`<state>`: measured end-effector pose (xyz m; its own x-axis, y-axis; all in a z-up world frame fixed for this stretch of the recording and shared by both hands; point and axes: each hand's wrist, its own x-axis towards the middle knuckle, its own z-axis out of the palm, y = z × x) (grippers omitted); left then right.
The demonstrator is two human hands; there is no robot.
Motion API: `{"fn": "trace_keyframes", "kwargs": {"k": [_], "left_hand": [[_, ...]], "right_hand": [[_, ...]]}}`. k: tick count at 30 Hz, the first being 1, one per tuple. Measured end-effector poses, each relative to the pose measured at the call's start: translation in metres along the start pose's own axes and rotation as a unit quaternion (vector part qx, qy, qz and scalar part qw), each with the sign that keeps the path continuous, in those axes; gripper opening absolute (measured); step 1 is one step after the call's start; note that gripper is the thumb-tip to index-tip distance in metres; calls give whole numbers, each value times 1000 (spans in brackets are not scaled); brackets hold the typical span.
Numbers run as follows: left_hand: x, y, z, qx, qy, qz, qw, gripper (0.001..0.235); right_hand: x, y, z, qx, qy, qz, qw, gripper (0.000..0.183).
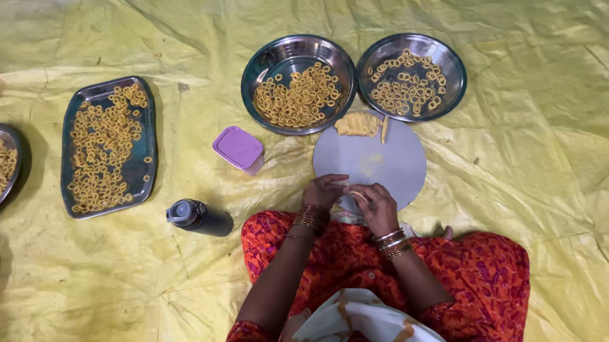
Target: The person rolls small pieces of yellow dough into thin ropes on a round board, then shapes them into rings and places them into metal bowls. The person repeats this process continuously, accumulating finished rings in the bowls.
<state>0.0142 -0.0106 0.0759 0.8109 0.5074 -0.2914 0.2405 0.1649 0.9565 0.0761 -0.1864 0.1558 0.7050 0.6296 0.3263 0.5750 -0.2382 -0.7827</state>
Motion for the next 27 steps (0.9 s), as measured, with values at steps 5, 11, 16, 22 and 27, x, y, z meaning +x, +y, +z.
{"fn": "trace_keyframes", "kwargs": {"k": [5, 11, 16, 22, 27], "left_hand": [[-3, -1, -5, -15, -52, 10, 998, 40], [-14, 18, -3, 34, -80, 3, 996, 47], [-19, 32, -2, 212, -78, 38, 973, 47], [-23, 23, -2, 115, -86, 5, 990, 48], [-23, 9, -1, 68, -76, -25, 994, 50]], "right_hand": [[-4, 8, 5, 63, 9, 25, 998, 16], [-5, 21, 9, 35, 9, 30, 999, 16], [-10, 37, 12, 97, -11, 24, 995, 20], [-14, 57, 25, 179, -2, 104, 978, 14], [-11, 84, 23, 122, 40, 188, 974, 16]]}}
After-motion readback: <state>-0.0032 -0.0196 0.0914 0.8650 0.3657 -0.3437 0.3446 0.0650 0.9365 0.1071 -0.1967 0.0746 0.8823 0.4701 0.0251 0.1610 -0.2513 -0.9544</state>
